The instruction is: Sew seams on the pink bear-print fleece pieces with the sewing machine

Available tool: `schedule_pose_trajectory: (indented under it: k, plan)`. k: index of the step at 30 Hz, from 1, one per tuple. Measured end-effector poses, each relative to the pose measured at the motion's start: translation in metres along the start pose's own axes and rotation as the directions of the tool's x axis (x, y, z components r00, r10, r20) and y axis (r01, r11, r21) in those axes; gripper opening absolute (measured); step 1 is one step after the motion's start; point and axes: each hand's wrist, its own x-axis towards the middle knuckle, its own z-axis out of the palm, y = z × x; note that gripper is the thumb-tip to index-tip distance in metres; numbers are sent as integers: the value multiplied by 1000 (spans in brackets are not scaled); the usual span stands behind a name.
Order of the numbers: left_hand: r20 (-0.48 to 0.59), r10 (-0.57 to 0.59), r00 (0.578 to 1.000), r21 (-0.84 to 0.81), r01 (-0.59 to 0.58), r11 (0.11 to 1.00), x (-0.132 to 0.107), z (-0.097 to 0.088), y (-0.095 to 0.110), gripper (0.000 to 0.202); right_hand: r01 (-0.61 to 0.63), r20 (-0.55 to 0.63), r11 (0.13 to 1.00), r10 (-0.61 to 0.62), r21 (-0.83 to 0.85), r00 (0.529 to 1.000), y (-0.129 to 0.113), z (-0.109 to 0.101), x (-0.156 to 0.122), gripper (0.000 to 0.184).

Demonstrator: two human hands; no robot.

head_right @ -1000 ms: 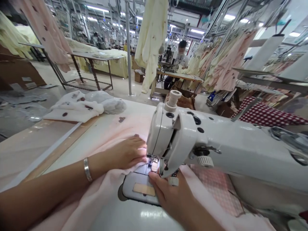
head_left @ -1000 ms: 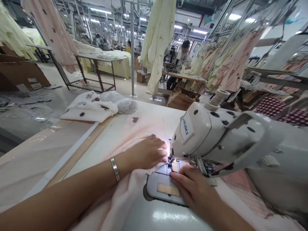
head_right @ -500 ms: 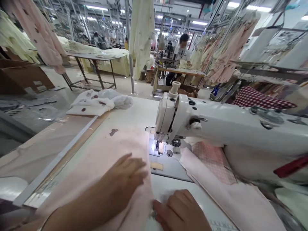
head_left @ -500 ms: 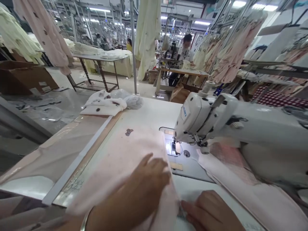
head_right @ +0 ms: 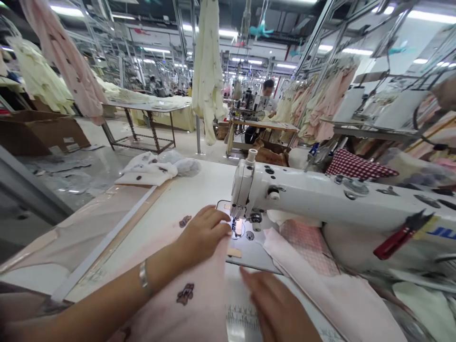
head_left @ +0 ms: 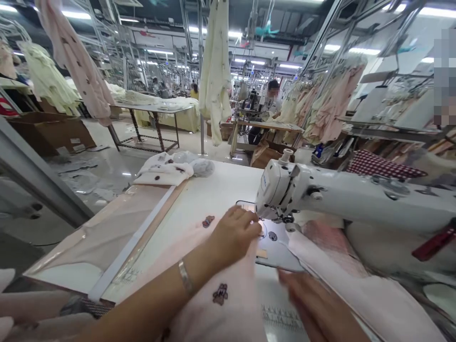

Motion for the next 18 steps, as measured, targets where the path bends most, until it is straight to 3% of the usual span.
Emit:
schedule_pose_trajectory:
  k: [2, 4, 6, 8, 11, 13, 14, 16, 18]
  plan:
    - [-221, 200, 955, -26, -211, 977, -7, -27, 32, 18, -33, -140, 998, 40, 48, 989, -5, -10, 19, 51]
    - [-342, 327, 881, -71, -371, 926, -18, -65, 57, 17, 40, -140, 990, -21, 136, 990, -10, -20, 36, 44]
    - [-186, 253, 949, -94, -273, 957, -31, -104, 66, 18, 91, -100, 971, -70, 222, 993, -10, -31, 47, 26]
    - [-202, 143, 969, -10, -148, 989, -43, -134, 62, 21, 30, -145, 952, 15, 305, 989, -8, -42, 52, 9]
    - [-289, 14, 957, 65, 5, 998, -50, -150, 53, 17, -77, -311, 908, 219, 411, 925, -15, -56, 57, 8]
    - [-285, 25, 958, 99, 3, 995, -47, -147, 57, 16, -24, -410, 907, 213, 420, 887, -34, -58, 59, 3]
    - [-277, 55, 959, 111, -25, 993, -45, -146, 62, 17, 5, -428, 908, 193, 419, 883, -48, -56, 59, 9]
    - [-284, 94, 954, 102, -68, 992, -41, -151, 71, 18, 0, -406, 921, 173, 391, 897, -75, -48, 57, 39]
    - [-277, 39, 960, -26, -49, 998, -37, -165, 73, 20, -72, -315, 925, 199, 372, 928, -96, -32, 49, 65]
